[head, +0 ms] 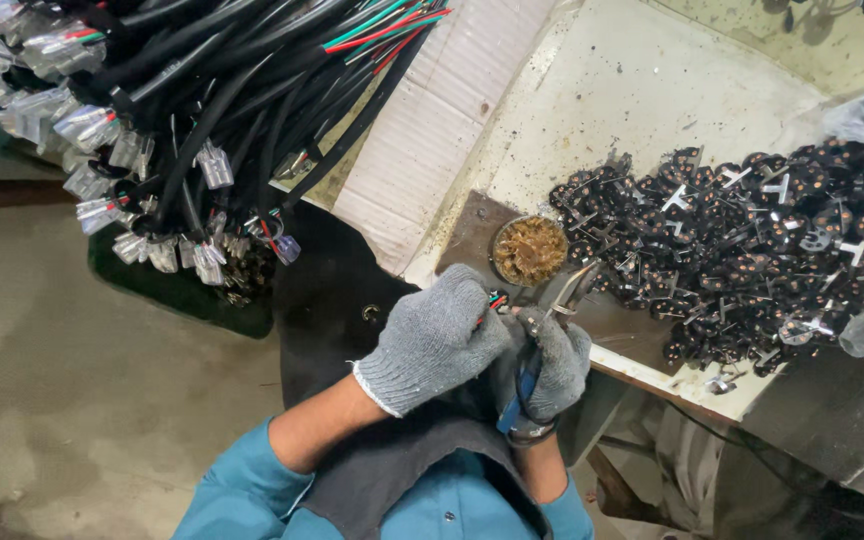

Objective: The person repeatedly picks up small black plastic connectors and uses pliers to crimp them onto the ends of red and green wires. The person then places the finished wire assemblies into a green bin on the left.

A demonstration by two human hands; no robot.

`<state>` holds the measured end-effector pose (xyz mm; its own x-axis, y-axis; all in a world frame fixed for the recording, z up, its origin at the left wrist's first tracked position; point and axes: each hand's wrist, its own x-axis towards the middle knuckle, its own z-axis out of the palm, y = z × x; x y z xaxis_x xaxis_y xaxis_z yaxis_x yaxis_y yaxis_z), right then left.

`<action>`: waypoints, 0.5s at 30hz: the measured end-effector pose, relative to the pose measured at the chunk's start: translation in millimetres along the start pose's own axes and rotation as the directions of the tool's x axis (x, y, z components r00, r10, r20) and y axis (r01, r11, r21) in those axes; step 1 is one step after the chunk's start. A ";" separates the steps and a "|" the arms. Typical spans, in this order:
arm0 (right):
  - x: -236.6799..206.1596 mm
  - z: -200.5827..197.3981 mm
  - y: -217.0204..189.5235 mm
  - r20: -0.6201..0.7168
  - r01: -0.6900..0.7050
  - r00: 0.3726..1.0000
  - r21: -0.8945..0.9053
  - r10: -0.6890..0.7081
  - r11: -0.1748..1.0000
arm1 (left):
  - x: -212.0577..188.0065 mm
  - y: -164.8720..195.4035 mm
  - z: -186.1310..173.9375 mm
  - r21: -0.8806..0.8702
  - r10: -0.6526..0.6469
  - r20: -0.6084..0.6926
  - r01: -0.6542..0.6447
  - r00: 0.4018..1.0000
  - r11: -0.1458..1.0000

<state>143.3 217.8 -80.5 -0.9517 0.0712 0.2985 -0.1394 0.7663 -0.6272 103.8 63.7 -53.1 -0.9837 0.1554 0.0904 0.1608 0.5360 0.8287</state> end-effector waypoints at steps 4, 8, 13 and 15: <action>-8.2 -10.8 8.2 -0.168 -0.135 0.963 0.377 0.211 0.916 | 3.8 3.5 -2.4 0.022 -0.010 -0.016 0.011 1.000 1.000; -14.2 -28.7 23.4 -0.013 -0.228 0.952 0.638 0.307 0.735 | 4.3 4.1 -3.8 0.012 -0.055 0.055 0.055 0.997 0.998; -16.7 -33.4 33.0 0.020 -0.092 0.996 0.388 0.091 0.917 | 2.5 1.0 -3.1 0.020 -0.053 0.113 0.051 0.992 0.999; -15.5 -31.9 32.4 0.040 -0.046 0.999 0.342 0.034 0.938 | 1.8 0.9 -2.7 0.025 -0.063 0.118 0.060 0.991 0.998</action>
<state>162.2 262.0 -82.5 -0.9661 0.0718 0.2480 -0.1809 0.4973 -0.8485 102.0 62.2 -50.7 -0.9755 0.2180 -0.0277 0.1030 0.5647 0.8189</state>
